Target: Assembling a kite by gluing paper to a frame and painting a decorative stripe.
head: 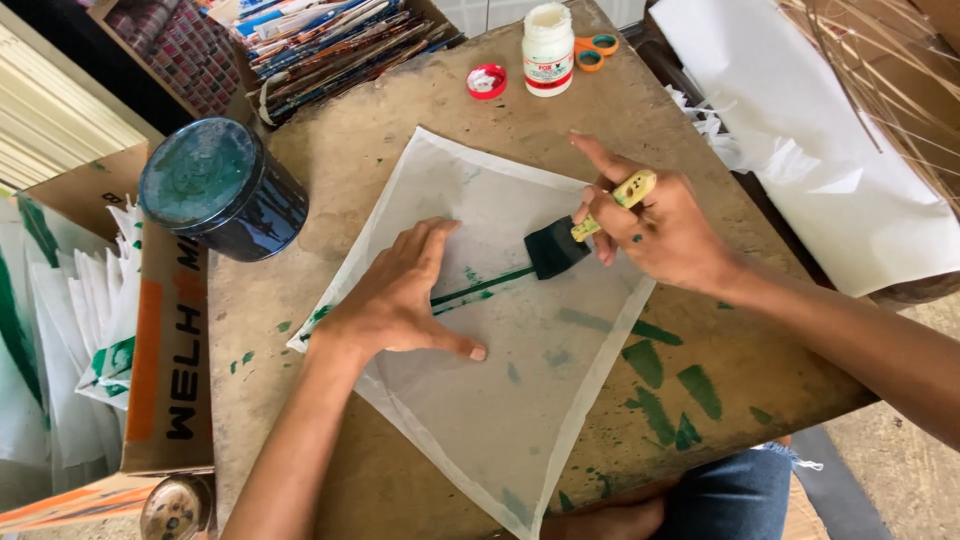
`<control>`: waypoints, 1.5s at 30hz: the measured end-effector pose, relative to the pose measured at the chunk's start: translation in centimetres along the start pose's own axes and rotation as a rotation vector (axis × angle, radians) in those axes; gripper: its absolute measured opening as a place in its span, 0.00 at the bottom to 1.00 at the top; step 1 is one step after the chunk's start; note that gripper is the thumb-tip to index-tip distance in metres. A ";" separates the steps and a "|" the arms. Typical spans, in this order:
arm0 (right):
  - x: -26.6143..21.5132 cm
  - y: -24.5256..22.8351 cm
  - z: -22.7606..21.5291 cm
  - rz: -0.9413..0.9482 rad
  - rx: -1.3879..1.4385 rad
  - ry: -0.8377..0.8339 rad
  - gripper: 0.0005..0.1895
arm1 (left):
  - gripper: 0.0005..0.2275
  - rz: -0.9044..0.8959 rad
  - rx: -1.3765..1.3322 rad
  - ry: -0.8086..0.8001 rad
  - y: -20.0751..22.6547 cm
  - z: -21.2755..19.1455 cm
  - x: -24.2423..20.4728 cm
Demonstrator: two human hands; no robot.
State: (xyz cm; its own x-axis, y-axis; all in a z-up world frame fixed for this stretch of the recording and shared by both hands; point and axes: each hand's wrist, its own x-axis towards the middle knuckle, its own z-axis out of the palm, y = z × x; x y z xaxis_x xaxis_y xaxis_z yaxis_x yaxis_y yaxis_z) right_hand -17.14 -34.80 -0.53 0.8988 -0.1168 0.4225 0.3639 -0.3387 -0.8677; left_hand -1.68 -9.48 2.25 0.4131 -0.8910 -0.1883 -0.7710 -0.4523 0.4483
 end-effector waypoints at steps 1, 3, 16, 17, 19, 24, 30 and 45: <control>0.0 0.2 -0.1 0.001 -0.003 0.004 0.24 | 0.63 0.005 0.000 -0.001 0.1 0.0 0.1; 0.2 0.6 -0.4 -0.178 0.000 0.114 0.26 | 0.64 -0.015 0.029 -0.019 0.2 -0.1 0.4; -1.4 1.0 -4.6 -0.150 -0.021 0.110 0.28 | 0.68 -0.089 0.135 -0.131 2.1 -0.8 2.4; -1.5 1.0 -4.6 -0.142 -0.012 0.128 0.27 | 0.70 -0.066 0.120 -0.147 2.9 -0.9 3.0; -1.4 1.1 -4.5 -0.140 0.001 0.143 0.27 | 0.71 -0.049 0.107 -0.160 4.7 -1.1 4.0; -1.7 0.7 -4.6 -0.093 0.046 0.156 0.27 | 0.60 0.128 0.015 -0.086 7.5 1.2 7.4; -1.8 1.3 -5.3 -0.097 0.059 0.132 0.27 | 0.57 0.110 0.098 -0.074 6.9 2.5 8.0; -3.2 1.4 -9.5 -0.071 -0.120 0.168 0.30 | 0.57 0.073 0.117 -0.121 7.5 2.1 8.3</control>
State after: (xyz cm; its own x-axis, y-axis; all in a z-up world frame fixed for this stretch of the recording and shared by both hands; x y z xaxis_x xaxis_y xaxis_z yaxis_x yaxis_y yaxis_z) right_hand -21.84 -43.77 -0.57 0.8150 -0.2390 0.5279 0.3843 -0.4589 -0.8011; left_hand -5.04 -20.39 2.20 0.2981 -0.9169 -0.2655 -0.8510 -0.3813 0.3612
